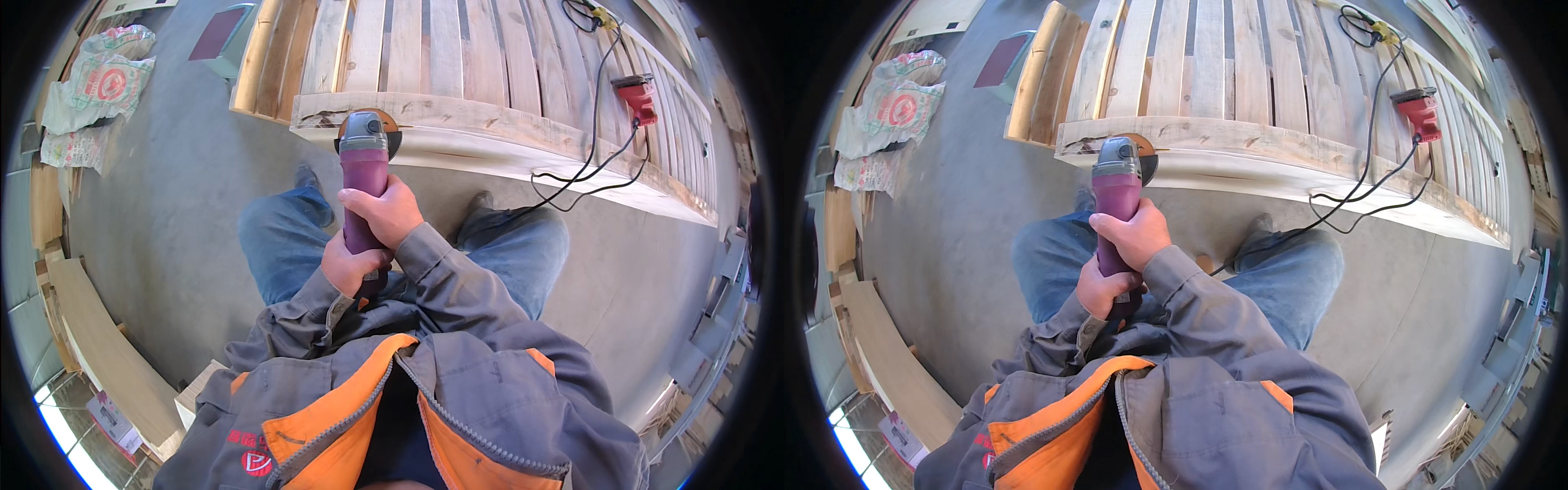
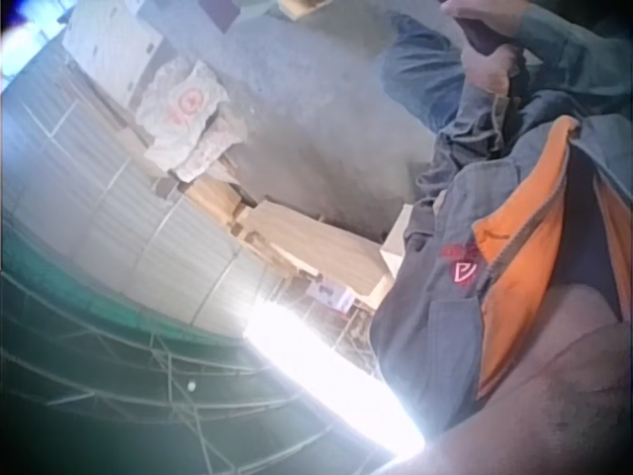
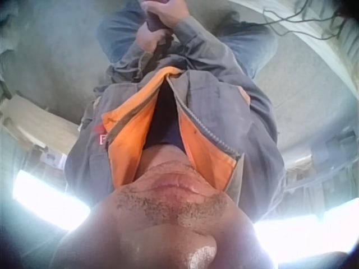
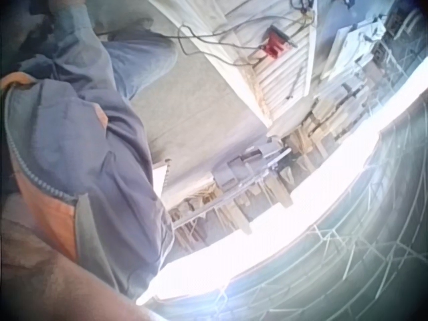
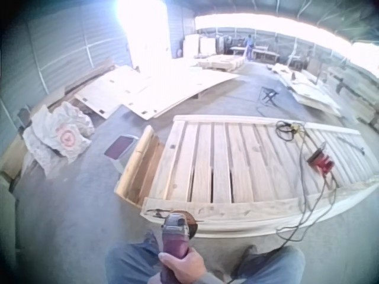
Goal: The person sands a wooden slatted structure using a red electric sander and a purple angle grinder. They move the tools along the edges and surfaces of the wood, switching between them to smooth the material.
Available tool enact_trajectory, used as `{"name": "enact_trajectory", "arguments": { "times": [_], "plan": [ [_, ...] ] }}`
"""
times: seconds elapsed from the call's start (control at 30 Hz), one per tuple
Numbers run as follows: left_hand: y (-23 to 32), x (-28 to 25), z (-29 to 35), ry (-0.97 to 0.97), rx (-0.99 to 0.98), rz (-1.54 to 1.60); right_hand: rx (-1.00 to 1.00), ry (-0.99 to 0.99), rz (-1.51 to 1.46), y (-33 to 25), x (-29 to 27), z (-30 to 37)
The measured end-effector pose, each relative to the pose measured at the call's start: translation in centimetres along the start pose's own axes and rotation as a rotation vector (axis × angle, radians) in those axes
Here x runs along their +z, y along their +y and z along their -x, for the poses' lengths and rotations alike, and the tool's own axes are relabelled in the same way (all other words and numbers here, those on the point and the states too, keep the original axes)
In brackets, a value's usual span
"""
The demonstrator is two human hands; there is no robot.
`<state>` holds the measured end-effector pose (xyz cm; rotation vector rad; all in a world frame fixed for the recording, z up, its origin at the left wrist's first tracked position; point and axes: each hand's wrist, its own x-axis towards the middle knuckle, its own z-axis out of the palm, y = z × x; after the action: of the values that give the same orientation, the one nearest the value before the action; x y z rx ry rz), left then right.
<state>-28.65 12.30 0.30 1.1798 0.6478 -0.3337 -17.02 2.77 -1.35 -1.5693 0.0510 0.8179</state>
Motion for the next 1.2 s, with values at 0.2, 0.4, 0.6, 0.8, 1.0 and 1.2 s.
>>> {"name": "enact_trajectory", "arguments": {
  "times": [0.2,0.4,0.6,0.8,1.0,1.2],
  "plan": [
    [0.1,-0.4,0.3,0.075,0.004,0.041,0.003,-0.076,-0.041,0.1,1.0,-0.6],
    [0.1,-0.7,0.4,0.044,-0.037,0.062,0.010,-0.047,-0.025,0.0,1.2,-0.5],
    [0.5,-0.5,0.4,0.081,-0.037,0.063,0.022,-0.078,-0.030,-0.8,0.9,-0.3],
    [0.2,-0.9,0.4,0.070,-0.014,-0.009,0.018,-0.059,-0.031,0.2,1.3,-0.6],
    [0.0,-0.6,0.3,0.101,-0.008,-0.003,0.013,-0.054,0.027,-0.2,1.2,-0.4],
    [0.1,-1.5,0.3,0.077,-0.008,-0.021,-0.005,-0.067,0.001,0.6,1.9,-1.1]
  ]
}}
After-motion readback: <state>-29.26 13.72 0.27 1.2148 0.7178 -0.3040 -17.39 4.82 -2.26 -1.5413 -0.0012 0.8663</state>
